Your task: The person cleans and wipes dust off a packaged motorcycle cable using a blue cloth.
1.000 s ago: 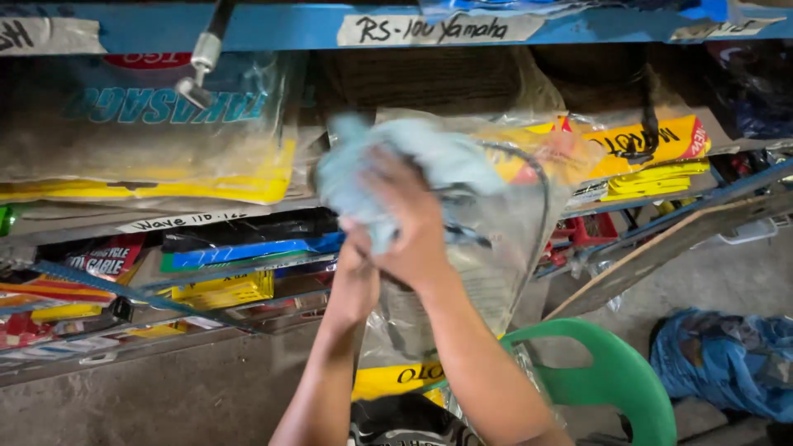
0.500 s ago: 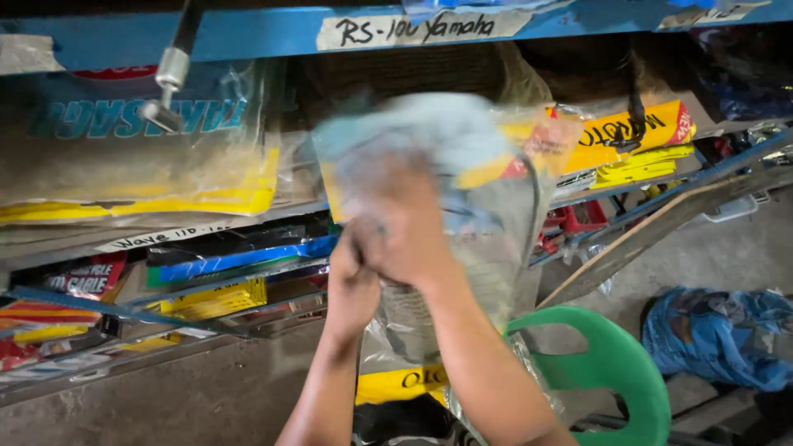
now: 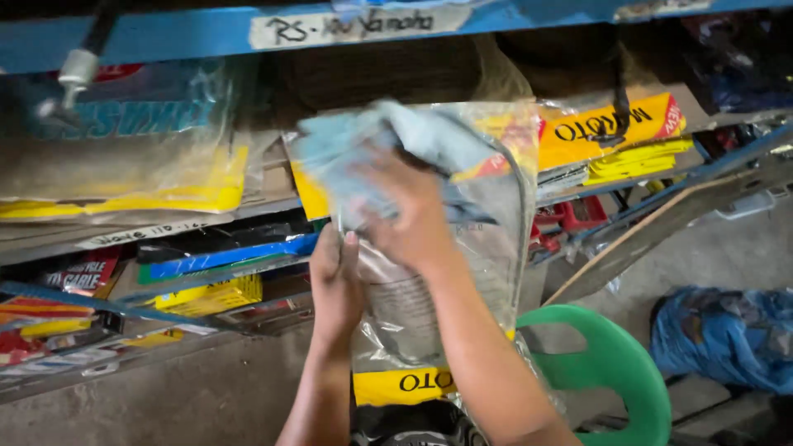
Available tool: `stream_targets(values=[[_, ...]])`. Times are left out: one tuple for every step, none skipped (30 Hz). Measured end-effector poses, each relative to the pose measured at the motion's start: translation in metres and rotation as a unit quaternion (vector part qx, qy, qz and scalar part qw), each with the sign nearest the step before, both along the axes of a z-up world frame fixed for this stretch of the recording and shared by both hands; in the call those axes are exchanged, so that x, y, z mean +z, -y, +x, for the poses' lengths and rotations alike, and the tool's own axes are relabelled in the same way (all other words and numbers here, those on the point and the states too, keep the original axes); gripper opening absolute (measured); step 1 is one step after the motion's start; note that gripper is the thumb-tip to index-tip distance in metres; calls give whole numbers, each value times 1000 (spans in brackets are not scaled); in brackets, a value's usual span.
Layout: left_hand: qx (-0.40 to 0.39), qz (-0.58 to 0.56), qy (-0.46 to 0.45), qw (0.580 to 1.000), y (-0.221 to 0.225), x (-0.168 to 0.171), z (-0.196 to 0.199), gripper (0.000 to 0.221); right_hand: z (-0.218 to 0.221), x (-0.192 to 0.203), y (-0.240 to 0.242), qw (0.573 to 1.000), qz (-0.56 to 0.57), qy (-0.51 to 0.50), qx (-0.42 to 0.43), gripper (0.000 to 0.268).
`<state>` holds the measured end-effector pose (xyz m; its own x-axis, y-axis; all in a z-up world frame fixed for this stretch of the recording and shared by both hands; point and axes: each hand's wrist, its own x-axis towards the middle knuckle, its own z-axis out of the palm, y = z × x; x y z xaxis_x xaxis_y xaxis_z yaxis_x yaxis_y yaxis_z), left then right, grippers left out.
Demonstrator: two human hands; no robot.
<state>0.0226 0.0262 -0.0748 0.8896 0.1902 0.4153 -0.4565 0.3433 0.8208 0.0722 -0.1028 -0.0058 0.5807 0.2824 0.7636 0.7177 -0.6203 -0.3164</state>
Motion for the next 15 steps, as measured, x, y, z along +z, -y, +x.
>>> stream_targets(values=[[-3,2,1,1000,2,-3,0,26,9,-6,21,1000,2,1,-3,50],[21,30,-23,999,2,-4,1,24,21,-9,40,989,108,-15,-96,48],[46,57,-46,996,1,-5,1,23,32,-13,59,959,211,-31,-186,46],[49,58,-45,996,2,-11,2,23,35,-13,63,960,212,-31,-182,46],[68,81,-63,992,3,-17,3,18,38,-14,66,944,234,33,-232,45],[87,103,-79,988,5,-21,7,15,43,-12,71,921,254,99,-280,46],[91,103,-76,988,5,-14,7,15,32,-2,47,921,255,101,-276,46],[85,91,-53,991,7,-8,5,16,18,5,26,955,146,133,-221,49],[78,79,-30,993,10,-4,3,18,4,11,6,973,35,162,-163,53],[77,77,-33,993,10,-3,4,18,1,17,6,973,33,159,-164,53],[43,17,-42,998,11,-2,4,18,-3,21,7,989,3,113,-96,53],[9,-41,-56,998,10,-3,1,18,-9,24,6,997,-26,61,-27,53],[8,-40,-62,997,11,-2,-3,18,-2,17,22,998,-26,55,-29,53],[26,1,-46,999,10,2,-1,19,8,13,37,995,4,52,-80,40],[45,42,-30,998,9,7,0,20,18,10,51,990,33,50,-131,28]])
